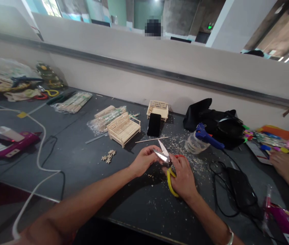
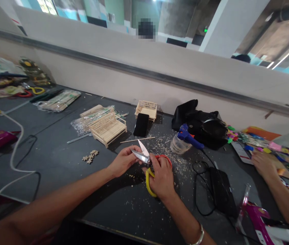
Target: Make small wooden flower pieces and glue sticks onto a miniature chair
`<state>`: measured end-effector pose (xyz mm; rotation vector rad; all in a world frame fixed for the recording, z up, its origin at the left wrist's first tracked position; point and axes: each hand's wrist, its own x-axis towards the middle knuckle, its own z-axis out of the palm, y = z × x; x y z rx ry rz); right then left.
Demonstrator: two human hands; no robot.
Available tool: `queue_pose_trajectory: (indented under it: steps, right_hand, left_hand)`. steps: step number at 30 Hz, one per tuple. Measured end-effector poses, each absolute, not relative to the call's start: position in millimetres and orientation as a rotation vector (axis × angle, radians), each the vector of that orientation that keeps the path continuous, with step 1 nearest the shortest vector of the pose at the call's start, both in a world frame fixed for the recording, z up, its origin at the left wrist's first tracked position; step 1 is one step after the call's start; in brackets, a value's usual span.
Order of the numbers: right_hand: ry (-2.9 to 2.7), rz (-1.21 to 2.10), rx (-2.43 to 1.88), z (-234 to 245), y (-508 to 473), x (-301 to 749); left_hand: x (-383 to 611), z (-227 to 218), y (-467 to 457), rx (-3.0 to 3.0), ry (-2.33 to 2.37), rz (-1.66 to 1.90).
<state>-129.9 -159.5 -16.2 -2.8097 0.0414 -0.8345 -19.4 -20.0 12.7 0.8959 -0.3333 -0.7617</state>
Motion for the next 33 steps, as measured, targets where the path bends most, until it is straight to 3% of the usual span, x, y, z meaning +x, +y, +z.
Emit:
queue_pose_trajectory:
  steps: [23,33]
  right_hand:
    - [0.154,-0.808,-2.883,-24.1,-157.4,-131.2]
    - [0.034,-0.851,-2.882,-23.2,-156.8,-132.8]
  left_hand:
    - [-19.6,0.9,-23.0,0.968,-0.409,-0.690]
    - [-12.1,15.6,-9.8,1.361,-0.855,-0.556]
